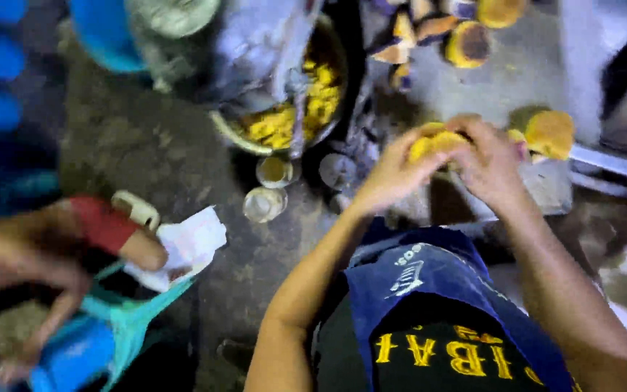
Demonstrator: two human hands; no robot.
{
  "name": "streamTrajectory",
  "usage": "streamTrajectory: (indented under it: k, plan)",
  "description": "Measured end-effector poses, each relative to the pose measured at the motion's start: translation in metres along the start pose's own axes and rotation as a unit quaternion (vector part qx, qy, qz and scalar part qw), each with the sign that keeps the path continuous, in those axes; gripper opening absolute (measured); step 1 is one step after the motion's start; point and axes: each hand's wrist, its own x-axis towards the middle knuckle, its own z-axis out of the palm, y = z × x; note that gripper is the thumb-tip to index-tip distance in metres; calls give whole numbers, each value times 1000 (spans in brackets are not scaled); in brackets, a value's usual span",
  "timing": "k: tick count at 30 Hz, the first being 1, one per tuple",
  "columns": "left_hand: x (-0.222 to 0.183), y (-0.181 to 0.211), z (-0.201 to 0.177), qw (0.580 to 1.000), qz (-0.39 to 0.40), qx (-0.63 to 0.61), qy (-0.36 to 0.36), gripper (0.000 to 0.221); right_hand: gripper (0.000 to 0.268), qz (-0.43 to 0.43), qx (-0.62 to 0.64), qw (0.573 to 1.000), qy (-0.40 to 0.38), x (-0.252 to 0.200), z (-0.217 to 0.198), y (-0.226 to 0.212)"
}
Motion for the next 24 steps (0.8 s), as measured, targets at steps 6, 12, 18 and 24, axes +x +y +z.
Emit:
streamTrajectory:
  k: [6, 12, 18, 24]
  plan:
    - [-22, 43, 12, 996, -83, 32, -9, 42, 80, -108, -86, 990, -24, -3, -6, -37]
    - [-29, -6, -7, 994, -32, 30, 96, 33, 69, -36, -67, 996, -45, -13, 31, -28]
    - [-57, -61, -53, 964, -38, 9, 262, 28, 37, 75, 32, 996, -47, -11, 110, -33]
    - [-62, -41, -121, 953, -54, -42, 294, 21, 38, 364, 281, 887, -51, 37, 180, -76]
